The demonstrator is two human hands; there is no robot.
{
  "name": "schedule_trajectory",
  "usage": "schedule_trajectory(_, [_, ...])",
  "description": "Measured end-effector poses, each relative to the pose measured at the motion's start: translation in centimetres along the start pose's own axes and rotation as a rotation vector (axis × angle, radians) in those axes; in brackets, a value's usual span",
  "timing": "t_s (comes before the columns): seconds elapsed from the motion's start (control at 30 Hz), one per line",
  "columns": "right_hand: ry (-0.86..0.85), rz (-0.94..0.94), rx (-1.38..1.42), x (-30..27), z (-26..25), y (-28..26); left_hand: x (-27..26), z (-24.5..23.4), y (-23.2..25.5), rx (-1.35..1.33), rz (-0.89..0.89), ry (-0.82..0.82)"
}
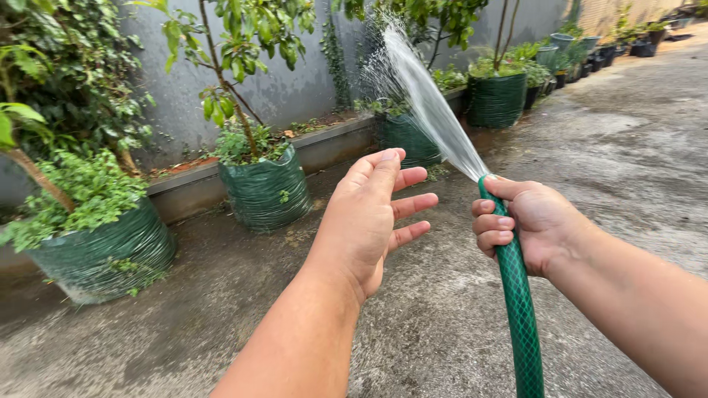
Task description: The person waters several plants in green planter bags and black pots using a garden hose, spraying water over the foliage while moving through an outdoor space.
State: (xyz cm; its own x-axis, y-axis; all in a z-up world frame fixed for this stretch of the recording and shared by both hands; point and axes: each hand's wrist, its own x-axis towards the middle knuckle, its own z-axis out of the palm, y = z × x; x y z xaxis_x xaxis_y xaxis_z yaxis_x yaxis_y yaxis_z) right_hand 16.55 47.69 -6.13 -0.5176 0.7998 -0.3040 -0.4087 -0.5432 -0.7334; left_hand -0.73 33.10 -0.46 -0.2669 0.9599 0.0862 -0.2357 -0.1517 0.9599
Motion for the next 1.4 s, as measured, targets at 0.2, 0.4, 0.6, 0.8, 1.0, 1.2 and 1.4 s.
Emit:
schedule_trajectory(0.2, [-0.117, 0.025, -0.102, 0.2, 4.6, 1.6, -1.1, -0.7, -0.1, 0.03, 0.01, 0.048])
schedule_trajectory(0.4, [-0.173, 0.041, -0.118, 0.1, 6.6, 2.6, -2.2, -1.9, 0.6, 0.049, 0.009, 0.128])
schedule_trajectory(0.6, [-0.049, -0.075, -0.023, 0.7, 5.9, 2.5, -2.3, -0.9, -0.4, 0.071, -0.011, 0.072])
schedule_trajectory(0.8, [0.032, -0.124, 0.011, 0.5, 4.3, 1.9, -2.2, 0.4, -0.6, 0.094, -0.059, 0.028])
schedule_trajectory(1.0, [0.007, -0.143, 0.007, -0.5, 3.7, 1.6, -2.1, 0.7, -0.4, 0.099, -0.053, 0.009])
schedule_trajectory(1.2, [-0.038, -0.145, -0.115, -1.2, 5.8, 2.5, -2.8, 0.5, -0.5, 0.07, -0.073, 0.042])
schedule_trajectory(1.4, [-0.095, -0.028, -0.185, -1.2, 9.1, 5.0, -4.0, -1.3, 0.1, 0.051, -0.029, 0.167])
